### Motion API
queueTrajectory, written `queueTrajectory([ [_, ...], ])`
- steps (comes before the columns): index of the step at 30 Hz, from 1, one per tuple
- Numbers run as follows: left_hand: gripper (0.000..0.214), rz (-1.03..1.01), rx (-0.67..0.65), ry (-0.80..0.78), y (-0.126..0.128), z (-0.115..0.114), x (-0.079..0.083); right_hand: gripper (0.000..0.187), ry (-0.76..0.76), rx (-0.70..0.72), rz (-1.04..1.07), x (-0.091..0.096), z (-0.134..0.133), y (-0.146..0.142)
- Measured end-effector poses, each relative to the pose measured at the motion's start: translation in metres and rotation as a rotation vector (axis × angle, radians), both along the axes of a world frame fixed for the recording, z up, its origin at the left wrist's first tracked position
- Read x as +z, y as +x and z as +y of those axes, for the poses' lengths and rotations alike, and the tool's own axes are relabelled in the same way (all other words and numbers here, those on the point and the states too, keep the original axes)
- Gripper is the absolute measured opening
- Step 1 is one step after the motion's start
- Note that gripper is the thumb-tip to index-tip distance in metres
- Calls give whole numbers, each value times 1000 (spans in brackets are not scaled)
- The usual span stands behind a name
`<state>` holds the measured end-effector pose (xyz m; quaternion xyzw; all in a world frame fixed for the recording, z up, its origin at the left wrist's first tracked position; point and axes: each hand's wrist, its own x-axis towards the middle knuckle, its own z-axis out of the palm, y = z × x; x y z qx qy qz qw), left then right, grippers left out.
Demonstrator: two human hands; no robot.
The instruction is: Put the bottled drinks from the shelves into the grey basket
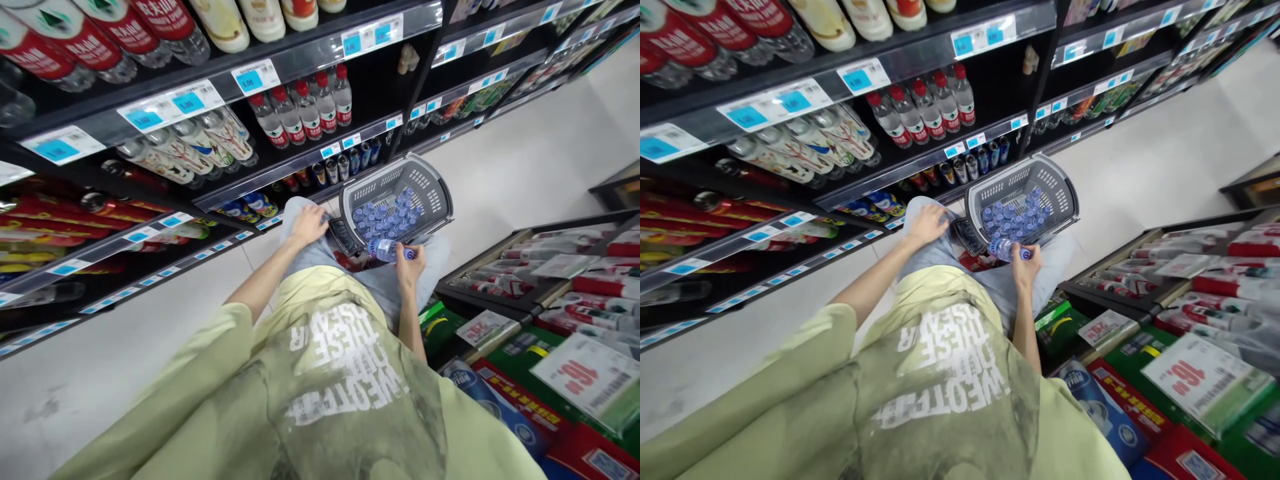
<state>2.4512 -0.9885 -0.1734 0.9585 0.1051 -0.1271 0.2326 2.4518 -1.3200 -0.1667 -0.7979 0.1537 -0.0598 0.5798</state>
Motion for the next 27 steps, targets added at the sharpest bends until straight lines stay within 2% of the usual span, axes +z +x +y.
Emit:
queueTrajectory([
  [2,45,31,139,90,8,26,-1,34,-52,-53,-5,-8,-18,3],
  [4,57,77,308,63,10,42,-4,36,-81,-142,25,-18,-36,7],
  [7,75,166,545,-80,10,46,-7,46,-50,-293,104,-33,-56,12],
  [9,85,211,637,-151,14,40,-9,53,-3,-327,136,-39,-62,16],
  [11,91,221,678,-171,21,32,-10,57,19,-308,147,-43,-63,22],
  [14,92,203,708,-100,32,28,-16,59,10,-283,162,-45,-60,34],
  [20,78,173,708,-17,40,41,-32,57,-56,-229,134,-45,-50,68],
  [23,70,180,714,0,46,51,-38,53,-113,-172,114,-47,-42,94],
  [27,59,180,721,4,58,59,-49,45,-189,-136,68,-59,-24,145],
])
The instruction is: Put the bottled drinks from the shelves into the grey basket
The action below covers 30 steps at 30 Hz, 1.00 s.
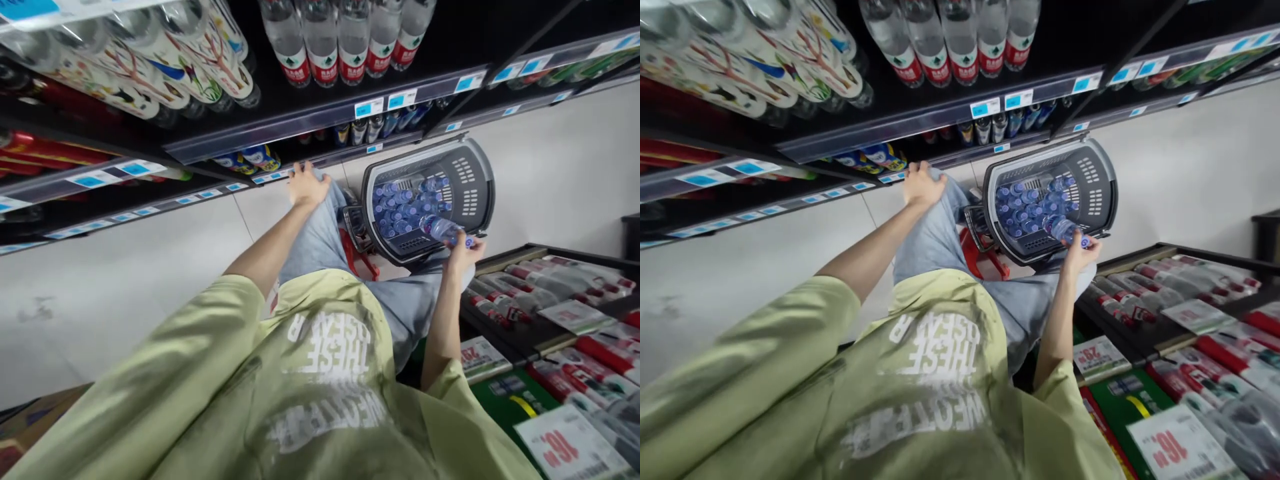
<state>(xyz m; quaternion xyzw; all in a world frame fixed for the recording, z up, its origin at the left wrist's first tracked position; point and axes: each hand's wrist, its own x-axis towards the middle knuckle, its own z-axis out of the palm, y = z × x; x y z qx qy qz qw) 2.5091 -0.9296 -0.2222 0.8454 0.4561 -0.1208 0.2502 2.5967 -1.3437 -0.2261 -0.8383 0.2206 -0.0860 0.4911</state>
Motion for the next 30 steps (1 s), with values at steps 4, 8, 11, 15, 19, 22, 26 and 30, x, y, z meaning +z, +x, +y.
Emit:
queueTrajectory([
  [4,53,9,-16,8,12,1,-8,32,-137,147,2,-28,26,61],
  [8,53,47,-34,11,19,-3,-9,22,-375,349,54,-71,56,119],
  [11,53,72,-52,11,23,-7,-8,17,-526,500,112,-108,78,153],
  [15,52,91,-75,4,29,-14,-4,16,-615,594,247,-154,101,176],
  [19,50,106,-91,-13,33,-18,4,14,-577,547,371,-188,120,176],
  [22,46,118,-97,-16,35,-20,10,15,-508,551,430,-207,133,170],
  [26,44,149,-115,8,36,-22,14,21,-502,612,550,-225,148,167],
  [30,46,196,-141,27,38,-24,14,28,-491,597,597,-231,151,174],
])
